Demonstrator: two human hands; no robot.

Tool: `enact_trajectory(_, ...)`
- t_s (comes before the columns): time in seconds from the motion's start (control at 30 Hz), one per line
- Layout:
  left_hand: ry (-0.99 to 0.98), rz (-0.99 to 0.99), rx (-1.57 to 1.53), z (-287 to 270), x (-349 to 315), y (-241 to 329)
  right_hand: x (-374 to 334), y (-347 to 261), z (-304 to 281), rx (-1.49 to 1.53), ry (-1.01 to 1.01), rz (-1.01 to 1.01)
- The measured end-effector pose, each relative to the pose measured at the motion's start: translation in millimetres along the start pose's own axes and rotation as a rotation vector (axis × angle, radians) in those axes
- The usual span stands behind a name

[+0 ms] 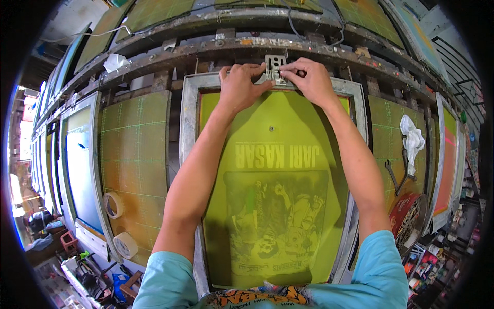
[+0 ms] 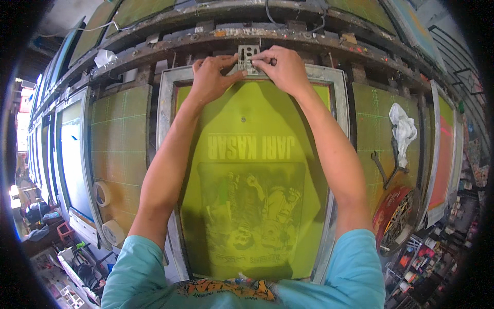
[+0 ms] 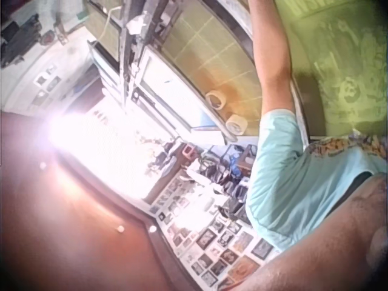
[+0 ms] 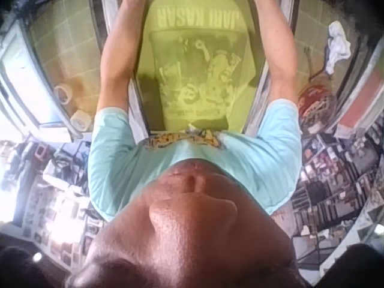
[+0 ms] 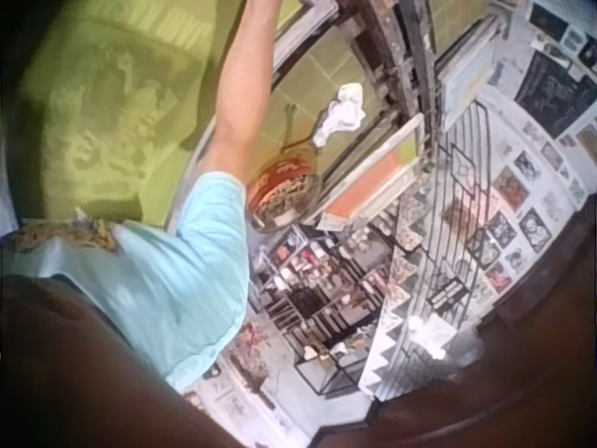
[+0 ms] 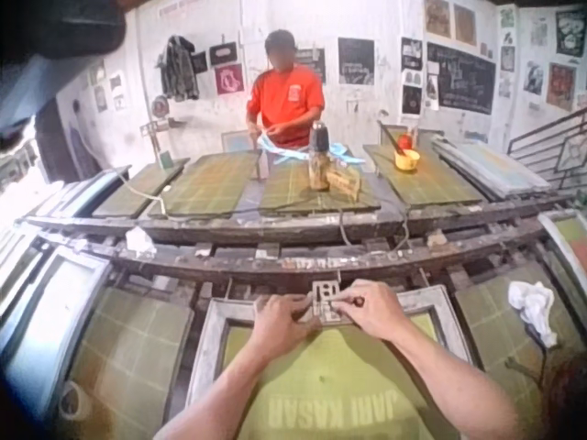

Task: The person positions a large screen printing frame with a yellow mesh onto a metal jig. They then select small metal clips from a container and use them to secure the frame to the jig. Finally, the person flips the frame over to reveal the back side.

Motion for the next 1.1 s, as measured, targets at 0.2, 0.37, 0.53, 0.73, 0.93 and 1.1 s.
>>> enact_trajectory(0.2,0.017,0.038,0.010,-1,1,4,2,16,1,-0.051,0.037,-0.004)
enact_trajectory(0.37,-0.010,0.042,0.013,3,2,1,5,19,3,-0.083,-0.009,0.031)
enact_trajectory(0.53,-0.059,0.022,-0.009,0,3,1,6,15,2,-0.084,-0.032,0.050)
enact_trajectory(0.73,-0.048,0.000,0.004,3,2,2,7,18,2,-0.039,-0.066,0.045)
enact_trajectory(0.93,-0.055,0.027,0.002,1,2,1,4,-4,0,-0.124,-0.055,-0.008)
enact_trajectory(1.1,-0.055,0.012,-0.017,3,3,3,9,17,1,-0.070,-0.048,-0.020)
Point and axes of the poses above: each hand's wrist, its own x-axis towards the middle knuckle, its own z-axis out of the palm, y = z × x, the point moved 9 cm from there along x, towards the middle knuckle, and after that the axes turned 3 degrees about -z, right-handed, at the moved point
